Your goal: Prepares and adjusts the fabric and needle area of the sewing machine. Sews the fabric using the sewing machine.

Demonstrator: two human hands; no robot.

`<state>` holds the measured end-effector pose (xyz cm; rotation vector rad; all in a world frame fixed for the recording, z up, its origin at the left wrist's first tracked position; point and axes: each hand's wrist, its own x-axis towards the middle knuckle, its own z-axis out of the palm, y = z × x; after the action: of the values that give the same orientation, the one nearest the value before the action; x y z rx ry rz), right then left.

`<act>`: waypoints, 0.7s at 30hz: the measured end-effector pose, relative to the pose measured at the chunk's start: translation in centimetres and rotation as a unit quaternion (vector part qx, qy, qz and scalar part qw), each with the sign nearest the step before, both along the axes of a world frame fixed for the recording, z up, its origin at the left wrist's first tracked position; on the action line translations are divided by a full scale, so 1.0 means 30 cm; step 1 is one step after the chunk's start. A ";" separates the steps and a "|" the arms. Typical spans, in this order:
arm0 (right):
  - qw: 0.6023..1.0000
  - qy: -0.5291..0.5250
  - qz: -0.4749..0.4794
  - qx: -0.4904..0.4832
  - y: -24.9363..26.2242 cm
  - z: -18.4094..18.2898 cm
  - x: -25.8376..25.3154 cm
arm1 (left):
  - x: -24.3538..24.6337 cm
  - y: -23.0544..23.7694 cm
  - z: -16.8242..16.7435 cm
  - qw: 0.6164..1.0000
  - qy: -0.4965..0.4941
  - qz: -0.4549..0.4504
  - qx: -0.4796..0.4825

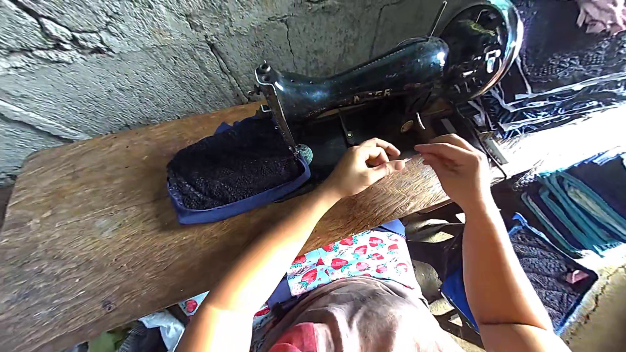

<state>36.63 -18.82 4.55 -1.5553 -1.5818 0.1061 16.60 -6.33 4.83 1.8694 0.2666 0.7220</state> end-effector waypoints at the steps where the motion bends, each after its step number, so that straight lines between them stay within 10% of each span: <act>1: 0.999 0.034 0.024 0.009 0.006 -0.001 -0.031 | -0.038 -0.014 0.011 0.995 -0.043 -0.018 -0.086; 5: 0.978 0.188 0.085 0.021 0.045 -0.026 -0.190 | -0.168 -0.078 0.032 0.935 -0.182 0.005 -0.304; 21: 0.930 0.316 0.187 -0.019 0.064 -0.071 -0.371 | -0.369 -0.162 0.037 0.804 -0.308 0.261 -0.436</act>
<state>25.50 -16.91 2.42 -1.0664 -1.3243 0.7742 5.51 -11.19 5.93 0.6091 0.5798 1.2685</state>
